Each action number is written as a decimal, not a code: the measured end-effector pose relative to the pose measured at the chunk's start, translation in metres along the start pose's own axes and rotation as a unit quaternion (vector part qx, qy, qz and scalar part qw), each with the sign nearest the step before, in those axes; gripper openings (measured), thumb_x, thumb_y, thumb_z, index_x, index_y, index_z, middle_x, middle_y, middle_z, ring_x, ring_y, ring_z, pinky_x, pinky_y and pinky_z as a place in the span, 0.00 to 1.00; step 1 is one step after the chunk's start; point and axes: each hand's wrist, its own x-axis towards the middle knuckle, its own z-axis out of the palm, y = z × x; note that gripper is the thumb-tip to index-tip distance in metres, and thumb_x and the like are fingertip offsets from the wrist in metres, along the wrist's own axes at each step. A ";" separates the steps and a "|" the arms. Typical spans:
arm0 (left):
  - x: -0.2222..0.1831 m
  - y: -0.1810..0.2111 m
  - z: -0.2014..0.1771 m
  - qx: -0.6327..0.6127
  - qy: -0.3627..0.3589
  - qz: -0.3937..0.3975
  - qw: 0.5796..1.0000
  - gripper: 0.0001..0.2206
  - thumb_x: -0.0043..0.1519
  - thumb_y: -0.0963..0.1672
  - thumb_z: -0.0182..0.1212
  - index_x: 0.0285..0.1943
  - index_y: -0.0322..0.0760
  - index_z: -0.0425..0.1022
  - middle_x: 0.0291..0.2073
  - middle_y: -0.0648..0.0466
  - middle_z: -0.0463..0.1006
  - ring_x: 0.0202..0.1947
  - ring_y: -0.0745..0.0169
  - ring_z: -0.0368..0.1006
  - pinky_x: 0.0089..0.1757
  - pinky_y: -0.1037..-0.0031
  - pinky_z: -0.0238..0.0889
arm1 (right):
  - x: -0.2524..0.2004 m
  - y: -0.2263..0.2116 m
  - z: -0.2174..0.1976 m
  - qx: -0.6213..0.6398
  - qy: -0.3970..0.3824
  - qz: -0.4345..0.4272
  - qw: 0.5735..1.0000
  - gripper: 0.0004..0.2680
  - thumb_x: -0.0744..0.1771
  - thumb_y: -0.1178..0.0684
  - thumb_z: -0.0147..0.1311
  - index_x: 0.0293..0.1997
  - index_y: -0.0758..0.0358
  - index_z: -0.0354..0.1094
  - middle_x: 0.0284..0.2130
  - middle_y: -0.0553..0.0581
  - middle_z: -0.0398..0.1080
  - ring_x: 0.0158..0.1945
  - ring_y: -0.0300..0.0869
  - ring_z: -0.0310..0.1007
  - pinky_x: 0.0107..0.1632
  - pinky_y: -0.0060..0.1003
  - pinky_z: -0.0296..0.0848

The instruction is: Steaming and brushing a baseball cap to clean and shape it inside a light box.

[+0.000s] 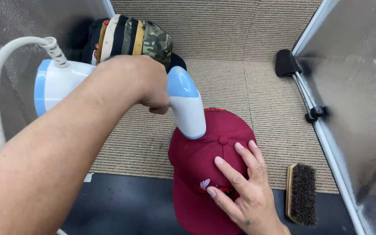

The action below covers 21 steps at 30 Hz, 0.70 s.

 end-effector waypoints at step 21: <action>0.014 0.087 -0.046 0.118 0.019 0.114 0.986 0.20 0.59 0.55 0.60 0.62 0.60 0.76 0.58 0.65 0.78 0.63 0.57 0.72 0.60 0.60 0.62 | -0.004 0.008 0.004 -0.004 0.019 -0.007 1.000 0.23 0.61 0.42 0.68 0.62 0.51 0.70 0.68 0.67 0.57 0.77 0.69 0.49 0.76 0.62 0.57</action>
